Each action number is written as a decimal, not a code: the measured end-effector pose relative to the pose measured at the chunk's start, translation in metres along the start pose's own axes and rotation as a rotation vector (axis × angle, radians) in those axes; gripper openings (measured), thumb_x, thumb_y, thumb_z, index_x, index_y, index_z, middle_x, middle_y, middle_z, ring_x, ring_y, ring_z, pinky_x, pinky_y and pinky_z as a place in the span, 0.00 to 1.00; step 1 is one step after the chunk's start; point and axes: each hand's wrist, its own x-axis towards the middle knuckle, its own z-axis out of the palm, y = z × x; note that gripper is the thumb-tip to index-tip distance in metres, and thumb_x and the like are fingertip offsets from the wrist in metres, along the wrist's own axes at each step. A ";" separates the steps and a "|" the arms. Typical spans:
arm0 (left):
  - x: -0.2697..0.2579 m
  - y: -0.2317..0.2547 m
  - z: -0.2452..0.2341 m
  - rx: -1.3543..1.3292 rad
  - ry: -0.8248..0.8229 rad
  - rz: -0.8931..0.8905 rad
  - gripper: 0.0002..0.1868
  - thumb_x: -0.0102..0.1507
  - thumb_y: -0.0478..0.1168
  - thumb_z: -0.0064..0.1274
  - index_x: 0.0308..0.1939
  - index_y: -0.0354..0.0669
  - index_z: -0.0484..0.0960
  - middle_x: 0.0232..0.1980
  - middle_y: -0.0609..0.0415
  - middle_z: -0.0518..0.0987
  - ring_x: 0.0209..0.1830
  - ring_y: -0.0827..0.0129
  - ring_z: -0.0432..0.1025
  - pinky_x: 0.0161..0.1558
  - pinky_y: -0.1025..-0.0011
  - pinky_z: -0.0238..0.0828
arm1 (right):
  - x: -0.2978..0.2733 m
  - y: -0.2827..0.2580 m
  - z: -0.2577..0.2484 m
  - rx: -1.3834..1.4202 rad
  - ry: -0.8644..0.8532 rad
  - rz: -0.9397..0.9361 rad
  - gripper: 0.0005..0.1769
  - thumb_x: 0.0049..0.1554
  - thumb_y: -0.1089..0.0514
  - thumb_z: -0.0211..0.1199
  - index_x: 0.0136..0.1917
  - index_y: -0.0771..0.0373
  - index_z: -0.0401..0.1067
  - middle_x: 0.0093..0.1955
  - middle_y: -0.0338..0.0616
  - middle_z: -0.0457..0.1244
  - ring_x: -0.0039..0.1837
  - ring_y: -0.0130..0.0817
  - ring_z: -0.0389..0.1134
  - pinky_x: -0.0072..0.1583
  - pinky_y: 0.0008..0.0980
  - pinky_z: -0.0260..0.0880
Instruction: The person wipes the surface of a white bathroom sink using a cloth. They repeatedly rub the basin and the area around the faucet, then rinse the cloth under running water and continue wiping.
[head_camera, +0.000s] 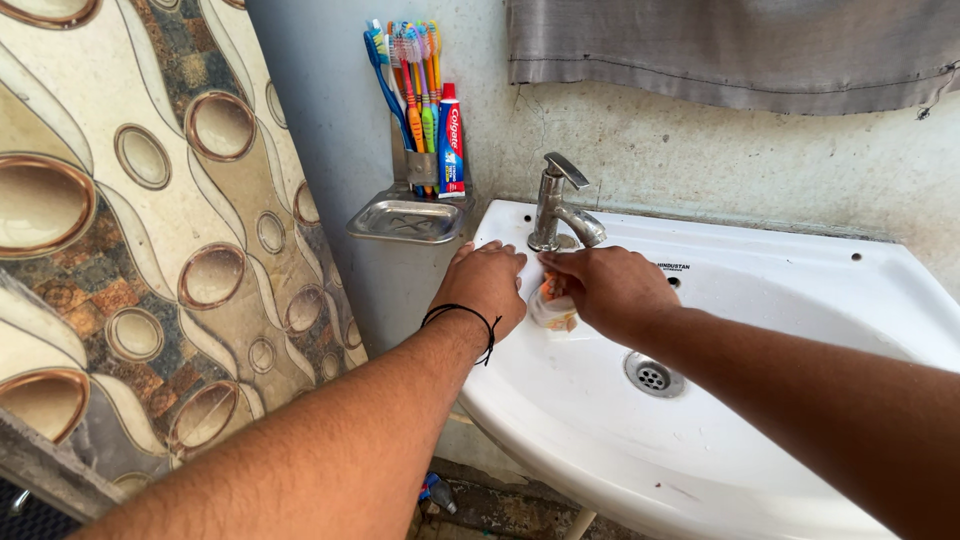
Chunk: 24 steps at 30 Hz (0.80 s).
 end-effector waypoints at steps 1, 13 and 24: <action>-0.001 0.001 0.001 0.008 -0.002 -0.002 0.20 0.66 0.34 0.44 0.61 0.49 0.78 0.69 0.59 0.73 0.76 0.71 0.59 0.80 0.59 0.41 | -0.003 0.003 -0.002 -0.022 -0.025 0.026 0.20 0.66 0.46 0.51 0.70 0.32 0.70 0.52 0.38 0.72 0.48 0.36 0.74 0.54 0.43 0.75; -0.003 0.006 -0.006 0.047 -0.058 -0.029 0.22 0.66 0.37 0.46 0.64 0.49 0.75 0.70 0.60 0.72 0.75 0.73 0.59 0.81 0.61 0.40 | -0.004 0.008 0.012 0.095 0.134 -0.039 0.21 0.63 0.52 0.55 0.69 0.42 0.72 0.53 0.38 0.73 0.48 0.36 0.74 0.55 0.42 0.75; -0.003 0.003 -0.006 0.037 -0.078 -0.037 0.20 0.69 0.36 0.42 0.65 0.48 0.76 0.71 0.59 0.73 0.77 0.73 0.59 0.82 0.62 0.40 | -0.004 0.001 -0.011 -0.142 -0.068 0.049 0.23 0.67 0.45 0.47 0.73 0.22 0.63 0.49 0.34 0.72 0.45 0.32 0.73 0.50 0.41 0.75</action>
